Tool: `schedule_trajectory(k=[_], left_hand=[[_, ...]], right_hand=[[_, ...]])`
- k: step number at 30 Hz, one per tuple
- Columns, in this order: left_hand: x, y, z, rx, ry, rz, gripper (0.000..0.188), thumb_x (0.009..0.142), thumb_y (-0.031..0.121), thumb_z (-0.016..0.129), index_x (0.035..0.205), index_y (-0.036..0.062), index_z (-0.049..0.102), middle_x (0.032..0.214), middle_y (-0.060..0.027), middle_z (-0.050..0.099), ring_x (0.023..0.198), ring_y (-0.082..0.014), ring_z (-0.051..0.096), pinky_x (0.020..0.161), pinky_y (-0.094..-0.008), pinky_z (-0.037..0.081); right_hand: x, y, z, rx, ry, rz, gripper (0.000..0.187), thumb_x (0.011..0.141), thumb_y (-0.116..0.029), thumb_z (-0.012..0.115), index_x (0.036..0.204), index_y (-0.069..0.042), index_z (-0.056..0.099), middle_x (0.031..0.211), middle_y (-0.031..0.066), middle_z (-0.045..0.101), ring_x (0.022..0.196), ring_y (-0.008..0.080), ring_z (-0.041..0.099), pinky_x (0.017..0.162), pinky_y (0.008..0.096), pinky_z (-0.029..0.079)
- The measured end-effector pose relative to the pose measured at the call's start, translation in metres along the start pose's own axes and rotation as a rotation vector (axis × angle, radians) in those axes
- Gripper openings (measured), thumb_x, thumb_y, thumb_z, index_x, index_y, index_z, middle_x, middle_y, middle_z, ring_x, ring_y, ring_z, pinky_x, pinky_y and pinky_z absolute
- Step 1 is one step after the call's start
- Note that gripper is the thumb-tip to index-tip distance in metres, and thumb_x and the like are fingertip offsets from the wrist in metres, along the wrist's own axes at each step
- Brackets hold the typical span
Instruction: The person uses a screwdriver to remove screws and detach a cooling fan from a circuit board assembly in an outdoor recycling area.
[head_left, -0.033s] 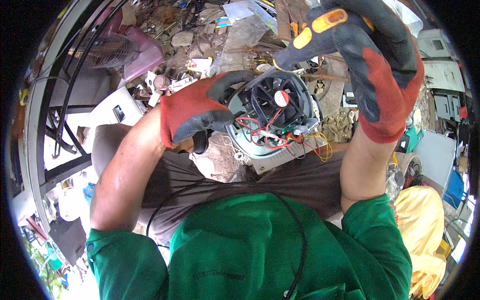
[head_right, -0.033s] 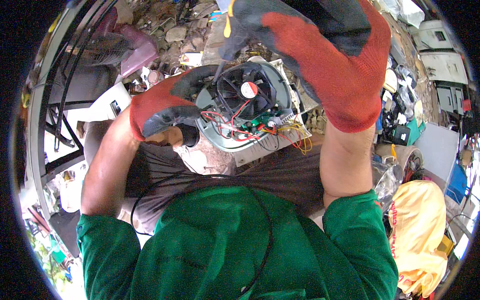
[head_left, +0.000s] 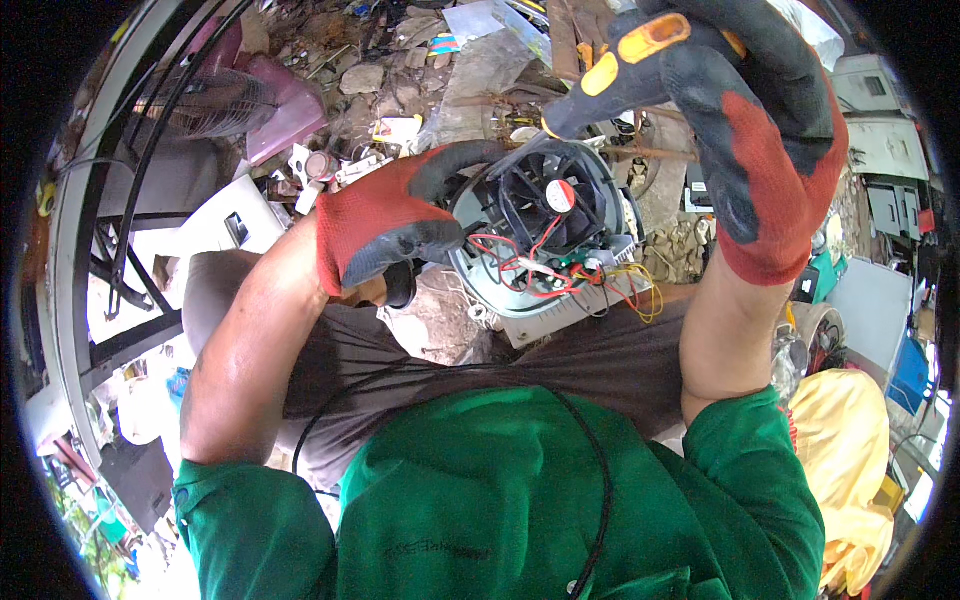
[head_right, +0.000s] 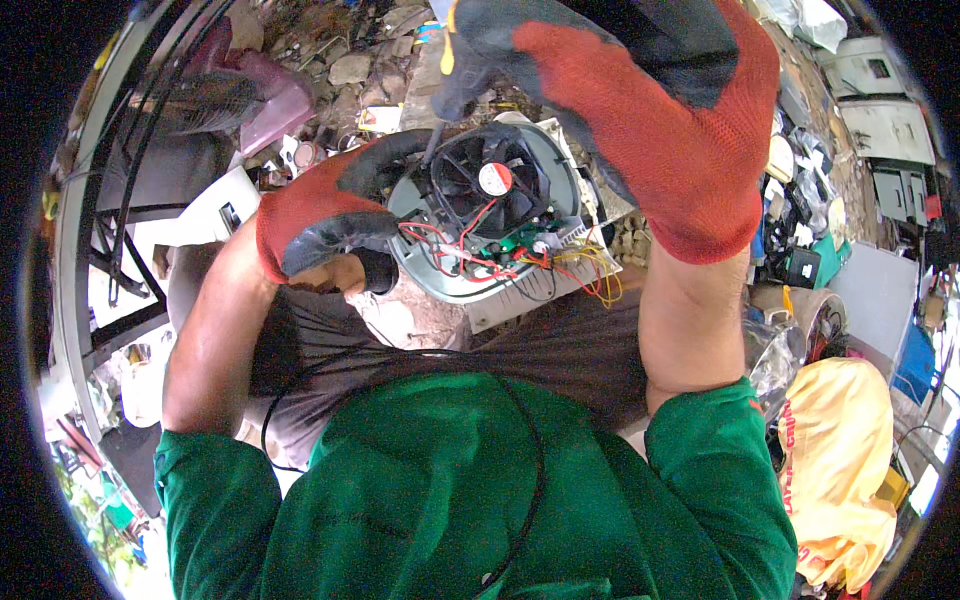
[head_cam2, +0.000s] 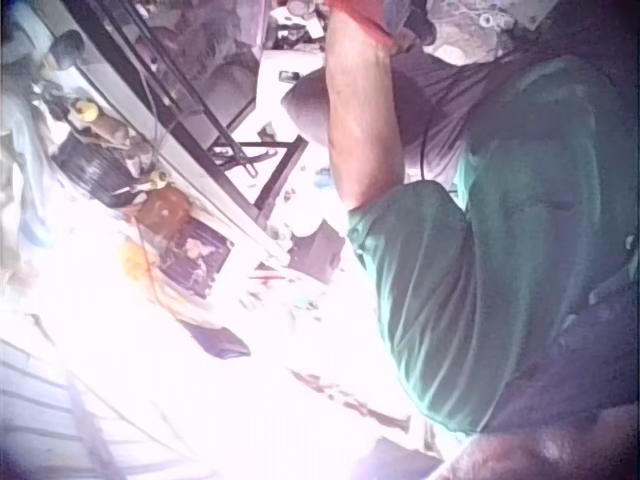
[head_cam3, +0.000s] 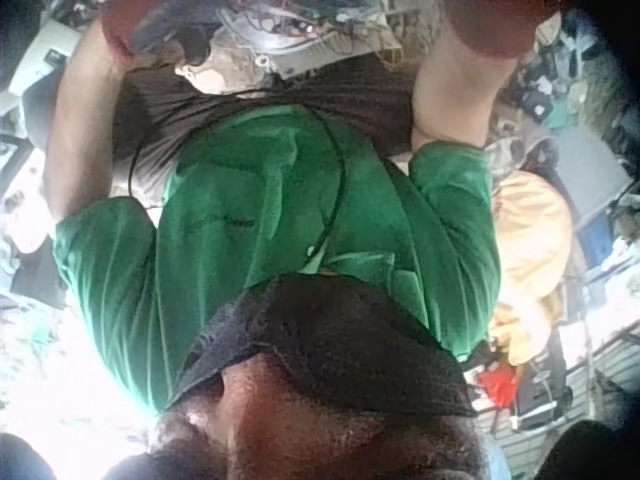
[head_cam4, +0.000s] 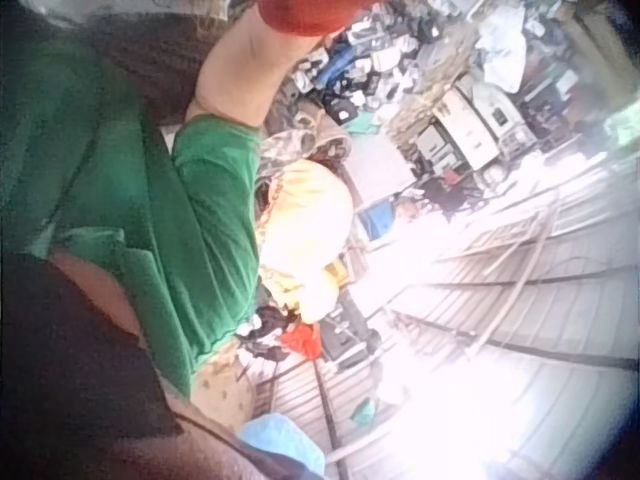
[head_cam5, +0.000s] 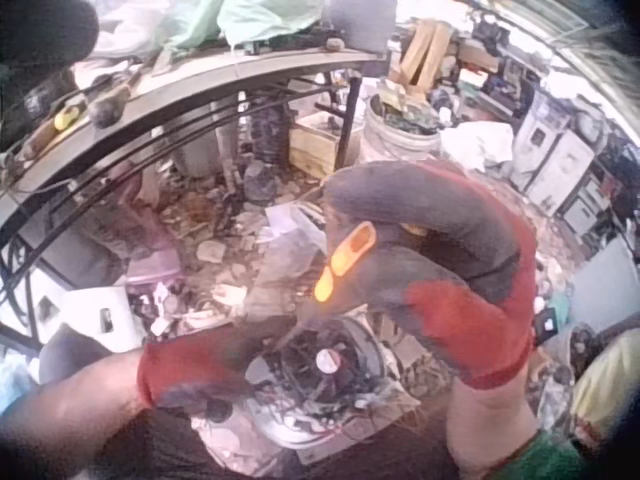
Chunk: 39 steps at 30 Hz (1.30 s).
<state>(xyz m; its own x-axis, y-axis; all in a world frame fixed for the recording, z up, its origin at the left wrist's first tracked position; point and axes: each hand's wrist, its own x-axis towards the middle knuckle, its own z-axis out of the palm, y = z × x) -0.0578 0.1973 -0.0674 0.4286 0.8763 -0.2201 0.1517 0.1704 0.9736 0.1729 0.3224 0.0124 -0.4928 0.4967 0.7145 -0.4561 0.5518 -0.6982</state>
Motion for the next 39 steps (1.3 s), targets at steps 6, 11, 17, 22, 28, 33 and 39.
schedule_trajectory(k=[6,11,17,22,28,33,39], left_hand=[[-0.001,0.004,0.003,-0.016,0.023,-0.029,0.075,0.076,0.011,0.067,0.146,0.0019,0.042,0.122,-0.0088,0.064,0.096,-0.0140,0.061,0.076,-0.0283,0.051],[-0.002,0.004,0.005,-0.055,0.068,-0.056,0.075,0.076,0.013,0.066,0.146,0.0015,0.042,0.119,-0.0097,0.065,0.089,-0.0135,0.062,0.066,-0.0276,0.052],[0.001,-0.005,0.007,-0.109,0.151,-0.079,0.075,0.076,0.014,0.065,0.146,0.0009,0.042,0.116,-0.0109,0.065,0.080,-0.0129,0.063,0.053,-0.0268,0.052],[0.002,-0.002,0.008,-0.175,0.164,-0.129,0.067,0.078,0.012,0.063,0.142,0.0008,0.046,0.122,-0.0106,0.064,0.094,-0.0144,0.062,0.073,-0.0283,0.053],[0.007,0.004,0.015,-0.349,0.253,-0.156,0.050,0.087,0.009,0.061,0.136,0.0017,0.051,0.121,-0.0077,0.065,0.100,-0.0126,0.062,0.091,-0.0279,0.050],[0.011,0.004,0.018,-0.374,0.301,-0.136,0.031,0.097,0.010,0.058,0.127,0.0019,0.056,0.116,-0.0053,0.067,0.102,-0.0116,0.062,0.092,-0.0272,0.050],[0.015,0.002,0.027,-0.155,0.383,-0.013,0.024,0.097,0.007,0.059,0.121,0.0013,0.059,0.107,-0.0047,0.069,0.098,-0.0106,0.063,0.091,-0.0281,0.051]], right_hand=[[0.000,0.019,-0.018,0.063,-0.115,-0.134,0.045,0.088,-0.017,0.068,0.121,0.014,0.061,0.114,0.0228,0.065,0.088,0.0229,0.071,0.076,0.0341,0.059],[0.000,0.021,-0.017,0.075,-0.060,-0.154,0.044,0.089,-0.014,0.067,0.121,0.015,0.060,0.117,0.0236,0.065,0.089,0.0219,0.070,0.077,0.0345,0.059],[0.000,0.006,-0.012,0.076,-0.076,-0.067,0.046,0.089,-0.013,0.067,0.125,0.015,0.057,0.120,0.0240,0.064,0.088,0.0215,0.070,0.077,0.0345,0.060],[0.000,0.004,0.004,-0.035,0.032,-0.037,0.045,0.089,-0.009,0.064,0.128,0.013,0.055,0.121,0.0230,0.064,0.087,0.0207,0.070,0.076,0.0337,0.059],[0.014,0.018,-0.014,0.039,-0.148,-0.165,0.048,0.087,-0.007,0.067,0.130,0.011,0.055,0.118,0.0212,0.065,0.087,0.0209,0.071,0.075,0.0327,0.059],[0.016,0.001,-0.014,-0.081,-0.219,-0.233,0.052,0.086,-0.009,0.070,0.130,0.013,0.053,0.112,0.0199,0.067,0.086,0.0226,0.071,0.079,0.0346,0.059],[0.011,0.008,-0.026,-0.096,-0.199,-0.158,0.056,0.085,-0.008,0.070,0.133,0.013,0.051,0.108,0.0187,0.068,0.084,0.0214,0.070,0.080,0.0337,0.058]])
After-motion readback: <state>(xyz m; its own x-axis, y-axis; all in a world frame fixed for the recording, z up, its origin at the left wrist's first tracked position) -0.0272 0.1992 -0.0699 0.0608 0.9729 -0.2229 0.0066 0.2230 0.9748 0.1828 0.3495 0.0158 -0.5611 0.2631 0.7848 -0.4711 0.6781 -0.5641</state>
